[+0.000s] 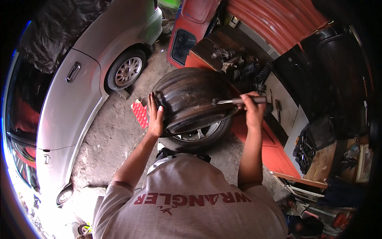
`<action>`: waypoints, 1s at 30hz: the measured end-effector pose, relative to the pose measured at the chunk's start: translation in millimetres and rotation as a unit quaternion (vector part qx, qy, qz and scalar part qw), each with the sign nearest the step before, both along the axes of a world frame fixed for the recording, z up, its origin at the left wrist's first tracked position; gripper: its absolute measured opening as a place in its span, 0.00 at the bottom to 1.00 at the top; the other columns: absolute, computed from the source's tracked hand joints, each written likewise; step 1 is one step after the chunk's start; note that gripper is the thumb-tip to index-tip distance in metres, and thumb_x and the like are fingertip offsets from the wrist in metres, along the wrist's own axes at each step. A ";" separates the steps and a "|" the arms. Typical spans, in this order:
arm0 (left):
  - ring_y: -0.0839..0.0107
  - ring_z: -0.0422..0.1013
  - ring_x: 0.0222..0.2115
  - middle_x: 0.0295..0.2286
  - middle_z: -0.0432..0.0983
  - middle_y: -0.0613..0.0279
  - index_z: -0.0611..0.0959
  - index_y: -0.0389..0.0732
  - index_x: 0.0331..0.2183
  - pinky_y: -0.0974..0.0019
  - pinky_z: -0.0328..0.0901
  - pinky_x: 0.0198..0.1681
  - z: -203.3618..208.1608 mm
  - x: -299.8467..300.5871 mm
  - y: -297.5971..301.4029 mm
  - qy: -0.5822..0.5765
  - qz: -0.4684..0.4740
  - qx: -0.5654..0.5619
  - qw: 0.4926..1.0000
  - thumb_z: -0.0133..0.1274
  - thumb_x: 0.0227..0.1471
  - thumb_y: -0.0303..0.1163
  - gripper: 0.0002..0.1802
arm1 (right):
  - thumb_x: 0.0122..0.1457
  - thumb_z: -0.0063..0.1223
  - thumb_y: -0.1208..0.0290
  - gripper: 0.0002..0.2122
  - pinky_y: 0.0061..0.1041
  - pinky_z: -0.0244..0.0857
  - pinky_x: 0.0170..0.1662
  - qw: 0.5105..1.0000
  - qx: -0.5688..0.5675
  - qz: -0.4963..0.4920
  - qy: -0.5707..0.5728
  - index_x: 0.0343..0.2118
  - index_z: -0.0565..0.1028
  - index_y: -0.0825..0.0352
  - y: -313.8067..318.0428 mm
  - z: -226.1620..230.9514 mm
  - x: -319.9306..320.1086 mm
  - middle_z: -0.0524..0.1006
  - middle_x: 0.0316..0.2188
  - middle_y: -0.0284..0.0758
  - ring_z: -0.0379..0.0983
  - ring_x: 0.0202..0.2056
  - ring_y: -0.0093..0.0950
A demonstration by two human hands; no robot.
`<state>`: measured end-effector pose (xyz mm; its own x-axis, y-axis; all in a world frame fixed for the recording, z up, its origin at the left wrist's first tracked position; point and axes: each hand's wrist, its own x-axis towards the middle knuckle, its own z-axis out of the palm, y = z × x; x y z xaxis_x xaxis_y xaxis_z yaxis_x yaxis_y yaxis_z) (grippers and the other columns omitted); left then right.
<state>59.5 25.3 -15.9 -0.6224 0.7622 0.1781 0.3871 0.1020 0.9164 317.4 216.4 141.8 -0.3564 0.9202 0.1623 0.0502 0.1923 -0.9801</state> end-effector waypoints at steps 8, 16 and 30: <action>0.54 0.31 0.68 0.67 0.35 0.50 0.45 0.46 0.67 0.41 0.28 0.65 26.0 7.7 5.6 -0.017 0.005 -0.029 0.999 0.29 0.63 0.57 0.39 | 0.57 0.59 0.72 0.07 0.19 0.67 0.27 0.990 -0.020 0.140 0.013 0.27 0.76 0.70 -20.3 -8.0 -40.1 0.76 0.21 0.32 0.73 0.23 0.20; 0.56 0.33 0.68 0.67 0.39 0.54 0.46 0.44 0.67 0.47 0.30 0.67 34.0 10.8 2.7 -0.049 0.023 -0.038 0.998 0.27 0.64 0.55 0.38 | 0.57 0.57 0.72 0.06 0.20 0.69 0.26 0.998 -0.039 0.019 0.053 0.28 0.76 0.70 20.6 -13.6 7.2 0.77 0.21 0.35 0.75 0.22 0.21; 0.57 0.33 0.68 0.66 0.40 0.51 0.49 0.38 0.66 0.57 0.30 0.68 6.1 -0.5 9.1 -0.060 0.023 0.049 0.997 0.24 0.65 0.53 0.37 | 0.58 0.58 0.74 0.08 0.18 0.70 0.36 0.996 0.065 0.035 -0.042 0.38 0.79 0.72 11.5 -8.5 -56.9 0.81 0.30 0.35 0.78 0.30 0.21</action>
